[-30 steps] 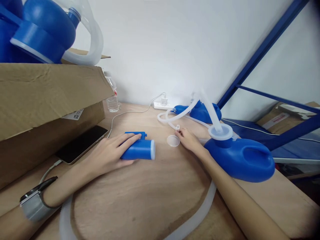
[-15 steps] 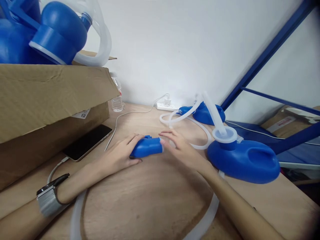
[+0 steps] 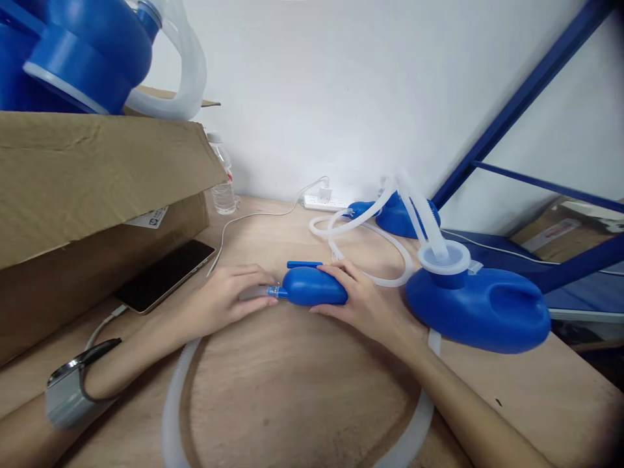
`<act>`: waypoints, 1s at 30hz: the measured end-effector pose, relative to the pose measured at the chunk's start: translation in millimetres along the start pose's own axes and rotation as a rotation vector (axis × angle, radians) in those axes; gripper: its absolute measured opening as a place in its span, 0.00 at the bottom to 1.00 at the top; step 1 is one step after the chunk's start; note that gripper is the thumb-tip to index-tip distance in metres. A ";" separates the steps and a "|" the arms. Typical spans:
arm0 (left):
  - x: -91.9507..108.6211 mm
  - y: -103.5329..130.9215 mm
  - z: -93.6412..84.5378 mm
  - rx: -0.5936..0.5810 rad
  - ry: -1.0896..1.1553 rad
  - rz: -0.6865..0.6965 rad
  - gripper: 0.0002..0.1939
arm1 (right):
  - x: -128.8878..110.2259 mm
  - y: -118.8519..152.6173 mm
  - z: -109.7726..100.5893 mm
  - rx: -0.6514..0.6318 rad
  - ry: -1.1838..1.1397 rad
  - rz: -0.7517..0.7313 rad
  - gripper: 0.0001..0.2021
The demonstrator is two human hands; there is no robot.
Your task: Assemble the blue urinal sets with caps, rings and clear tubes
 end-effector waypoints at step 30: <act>-14.4 -4.7 14.7 -0.172 0.571 -0.632 0.20 | -20.2 6.3 -6.3 0.156 0.321 -0.316 0.27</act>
Point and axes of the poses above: each hand's wrist, its own y-axis away from the middle knuckle, its own z-axis out of the palm, x = y × z, the point moved 4 cm from there along -y, towards the middle knuckle, and after that the axes turned 3 degrees about -z, right-handed, at the moved point
